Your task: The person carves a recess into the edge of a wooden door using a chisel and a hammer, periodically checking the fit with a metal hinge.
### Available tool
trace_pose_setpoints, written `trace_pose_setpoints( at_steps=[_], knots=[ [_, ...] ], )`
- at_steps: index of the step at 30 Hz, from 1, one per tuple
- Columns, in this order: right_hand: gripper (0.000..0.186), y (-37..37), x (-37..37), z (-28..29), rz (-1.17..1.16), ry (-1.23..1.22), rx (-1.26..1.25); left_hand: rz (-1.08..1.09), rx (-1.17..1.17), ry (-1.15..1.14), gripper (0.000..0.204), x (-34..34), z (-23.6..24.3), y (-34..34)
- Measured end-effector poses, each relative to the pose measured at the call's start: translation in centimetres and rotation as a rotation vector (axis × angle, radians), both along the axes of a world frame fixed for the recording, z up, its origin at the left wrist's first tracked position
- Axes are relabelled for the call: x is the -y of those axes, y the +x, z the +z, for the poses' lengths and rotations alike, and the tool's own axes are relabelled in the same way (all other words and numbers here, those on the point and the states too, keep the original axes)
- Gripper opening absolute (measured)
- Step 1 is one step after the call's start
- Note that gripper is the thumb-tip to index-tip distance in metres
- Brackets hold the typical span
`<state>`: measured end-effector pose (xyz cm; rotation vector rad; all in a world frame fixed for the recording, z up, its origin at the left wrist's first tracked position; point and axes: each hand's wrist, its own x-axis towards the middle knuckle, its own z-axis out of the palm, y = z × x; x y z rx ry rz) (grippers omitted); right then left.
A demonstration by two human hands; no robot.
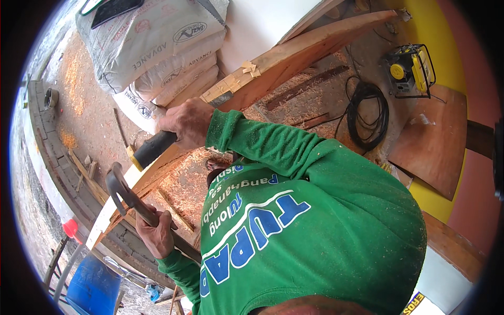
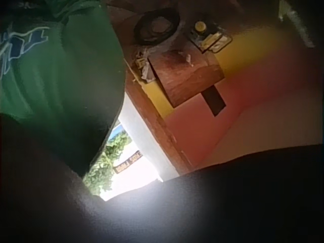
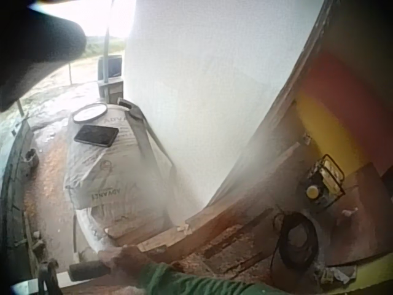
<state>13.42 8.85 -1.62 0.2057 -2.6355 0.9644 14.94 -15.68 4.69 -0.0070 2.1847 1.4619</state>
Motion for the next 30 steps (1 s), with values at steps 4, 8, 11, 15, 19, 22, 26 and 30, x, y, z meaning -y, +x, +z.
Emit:
trace_pose_setpoints(
  at_steps=[4,8,11,15,19,22,26,30],
  knots=[
    [0.017,-0.3,-0.5,0.5,-0.031,-0.012,-0.055,0.132,-0.103,0.174,0.022,-0.5,0.9,0.4],
    [0.015,-0.2,-0.4,0.5,-0.005,-0.074,-0.110,-0.133,-0.199,0.028,0.016,-0.9,-1.7,-0.2],
    [0.015,0.2,-1.0,0.4,-0.012,-0.046,-0.076,-0.186,-0.254,-0.052,0.015,-2.4,-1.4,-0.6],
    [0.014,-0.2,-1.3,0.4,-0.018,-0.079,-0.107,0.069,-0.142,0.144,0.013,-2.0,-0.3,-0.6],
    [0.014,0.1,-0.8,0.2,0.002,0.000,-0.064,-0.148,-0.037,0.052,0.015,-3.0,-3.2,-0.2],
    [0.013,0.1,-1.2,-0.1,-0.004,0.018,-0.045,-0.098,-0.231,-0.026,0.014,-2.4,-2.7,-0.8],
    [0.014,0.0,-1.0,0.3,-0.012,0.011,-0.097,-0.019,-0.065,0.166,0.013,-2.0,-3.4,-0.6],
    [0.014,0.5,-1.8,-0.2,-0.026,-0.027,-0.097,-0.082,-0.108,0.098,0.011,-3.6,-3.3,-0.9]
  ],
)
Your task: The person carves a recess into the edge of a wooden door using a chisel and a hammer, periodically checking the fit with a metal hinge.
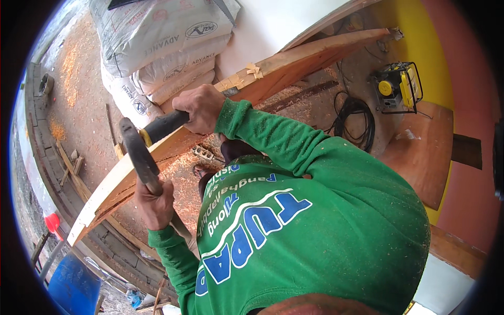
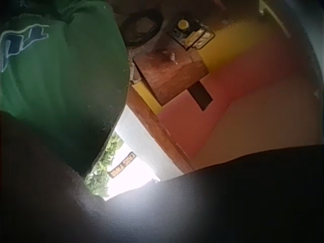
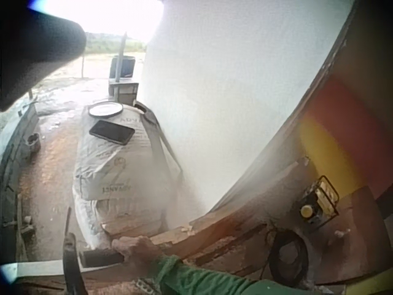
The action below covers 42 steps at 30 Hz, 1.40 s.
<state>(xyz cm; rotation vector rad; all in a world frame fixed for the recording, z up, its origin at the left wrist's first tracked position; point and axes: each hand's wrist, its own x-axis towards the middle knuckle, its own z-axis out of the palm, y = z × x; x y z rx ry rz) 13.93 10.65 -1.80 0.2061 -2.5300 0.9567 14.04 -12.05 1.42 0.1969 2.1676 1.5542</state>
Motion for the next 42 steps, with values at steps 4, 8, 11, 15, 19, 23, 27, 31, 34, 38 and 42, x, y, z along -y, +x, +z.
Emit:
trace_pose_setpoints(
  at_steps=[4,8,11,15,19,23,27,31,34,38,42],
  knots=[
    [0.015,-0.7,0.3,-0.3,-0.013,0.086,0.005,0.088,0.078,0.188,0.012,1.7,-1.0,-0.1],
    [0.016,-0.4,0.4,-0.4,-0.008,0.113,0.025,-0.095,-0.050,-0.021,0.012,0.5,-1.7,-0.2],
    [0.016,-0.3,-0.1,-0.4,-0.007,0.110,0.027,0.093,0.050,0.089,0.014,1.2,-0.4,-0.1],
    [0.017,-0.7,0.7,-0.4,0.007,0.124,0.021,-0.100,-0.246,-0.061,0.012,0.0,-2.0,-0.4],
    [0.018,-0.1,-0.2,-0.4,-0.017,0.122,0.033,-0.008,0.007,-0.019,0.011,1.0,-0.6,-1.1],
    [0.018,-0.4,-0.1,-0.1,-0.024,0.132,0.048,-0.086,-0.114,-0.006,0.018,0.4,-2.1,-1.1],
    [0.018,0.1,-0.5,-0.6,-0.004,0.133,0.062,-0.062,-0.123,-0.067,0.014,1.5,-1.3,-1.2],
    [0.016,0.1,0.0,0.0,0.023,0.118,0.059,0.083,-0.069,0.016,0.014,3.9,-0.1,-1.8],
    [0.015,-0.6,1.3,0.4,0.074,0.099,0.046,0.122,-0.024,0.035,0.015,3.8,0.4,-1.2],
    [0.015,-0.6,1.0,0.0,0.065,0.085,0.043,0.103,-0.028,0.009,0.015,3.9,0.4,-0.6],
    [0.014,-1.1,0.9,0.0,0.013,0.083,0.039,0.135,-0.008,0.057,0.015,2.2,1.0,-0.9]
  ],
)
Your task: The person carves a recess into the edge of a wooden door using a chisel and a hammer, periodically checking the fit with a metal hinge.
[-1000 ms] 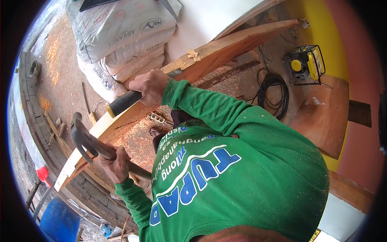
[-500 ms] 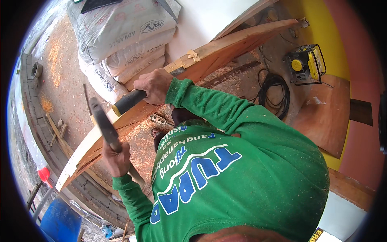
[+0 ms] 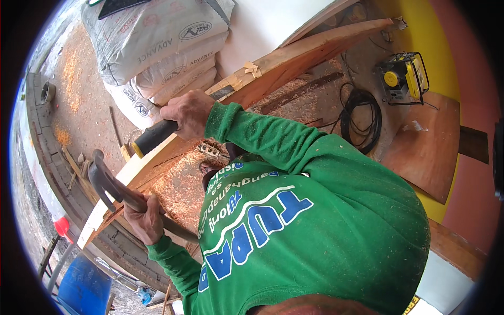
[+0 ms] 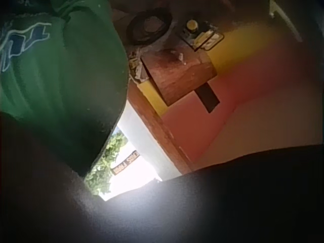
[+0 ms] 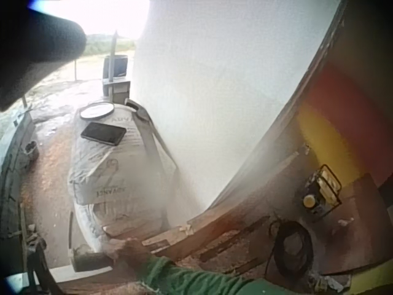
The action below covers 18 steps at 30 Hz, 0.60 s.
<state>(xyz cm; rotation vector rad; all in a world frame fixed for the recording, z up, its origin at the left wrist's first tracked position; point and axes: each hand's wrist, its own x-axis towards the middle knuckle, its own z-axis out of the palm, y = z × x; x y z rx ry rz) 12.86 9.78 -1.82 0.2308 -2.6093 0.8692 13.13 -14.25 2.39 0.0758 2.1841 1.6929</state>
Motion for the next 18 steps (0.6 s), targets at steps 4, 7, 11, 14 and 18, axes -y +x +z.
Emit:
trace_pose_setpoints(
  at_steps=[4,7,11,14,18],
  knots=[
    [0.013,0.0,-0.4,-0.4,-0.015,-0.017,-0.006,-0.247,-0.118,-0.167,0.014,-0.8,-0.6,-0.4],
    [0.013,-0.2,-0.9,-0.1,-0.034,-0.025,-0.007,-0.081,-0.006,-0.121,0.013,-0.6,-0.8,-0.6],
    [0.012,-0.5,-0.8,0.0,-0.040,-0.001,-0.009,-0.265,-0.134,-0.146,0.014,-1.6,-2.0,-0.6],
    [0.013,0.1,-1.3,-0.1,-0.021,-0.019,-0.013,-0.215,0.039,-0.100,0.015,-2.7,-1.5,-0.5],
    [0.016,0.4,-2.5,1.3,-0.051,-0.162,-0.067,-0.156,-0.021,-0.119,0.016,-1.8,-0.6,-1.4]
  ],
)
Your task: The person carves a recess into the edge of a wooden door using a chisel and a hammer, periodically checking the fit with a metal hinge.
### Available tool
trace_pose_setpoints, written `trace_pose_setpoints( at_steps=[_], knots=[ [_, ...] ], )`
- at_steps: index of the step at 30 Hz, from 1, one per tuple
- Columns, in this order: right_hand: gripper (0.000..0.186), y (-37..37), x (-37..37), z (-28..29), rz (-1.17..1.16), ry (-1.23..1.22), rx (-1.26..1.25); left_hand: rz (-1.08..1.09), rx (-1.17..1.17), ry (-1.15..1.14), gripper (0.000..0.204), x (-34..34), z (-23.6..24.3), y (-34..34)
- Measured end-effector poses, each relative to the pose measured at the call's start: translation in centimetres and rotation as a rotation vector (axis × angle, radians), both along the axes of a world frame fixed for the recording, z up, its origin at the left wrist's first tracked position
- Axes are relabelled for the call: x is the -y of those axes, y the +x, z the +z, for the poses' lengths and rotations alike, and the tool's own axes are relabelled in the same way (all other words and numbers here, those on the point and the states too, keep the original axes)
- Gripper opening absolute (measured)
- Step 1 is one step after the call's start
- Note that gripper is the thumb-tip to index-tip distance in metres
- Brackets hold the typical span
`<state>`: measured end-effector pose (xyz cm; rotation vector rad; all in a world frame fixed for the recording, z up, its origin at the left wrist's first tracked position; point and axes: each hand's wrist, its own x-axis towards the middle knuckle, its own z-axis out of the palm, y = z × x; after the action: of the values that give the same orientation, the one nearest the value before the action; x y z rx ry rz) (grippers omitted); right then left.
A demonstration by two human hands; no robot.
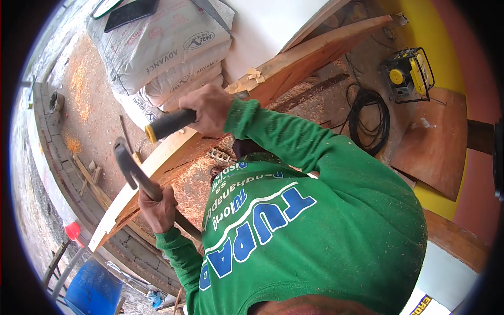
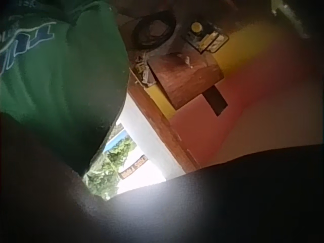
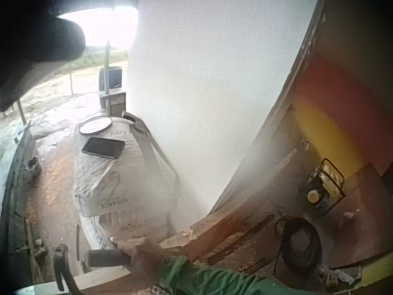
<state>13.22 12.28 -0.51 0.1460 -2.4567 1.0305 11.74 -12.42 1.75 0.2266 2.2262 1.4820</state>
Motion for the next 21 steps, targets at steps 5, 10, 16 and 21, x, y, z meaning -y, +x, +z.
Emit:
trace_pose_setpoints(
  at_steps=[5,10,16,21],
  knots=[
    [0.029,3.0,-5.0,6.1,-0.235,-0.379,-0.197,-0.042,-0.119,-0.076,0.018,1.9,2.5,-2.4],
    [0.023,7.0,-7.6,5.1,-0.297,-0.808,-0.015,-0.365,-0.553,-0.316,0.020,-0.6,5.5,-6.6],
    [0.033,7.6,-7.9,-1.3,-0.538,0.087,0.130,-0.475,-0.455,-0.537,0.030,-1.0,0.3,-11.2],
    [0.033,7.0,-7.5,-4.7,-0.594,0.156,0.287,-0.432,-0.234,-0.497,0.032,0.5,-4.1,-11.2]
  ],
)
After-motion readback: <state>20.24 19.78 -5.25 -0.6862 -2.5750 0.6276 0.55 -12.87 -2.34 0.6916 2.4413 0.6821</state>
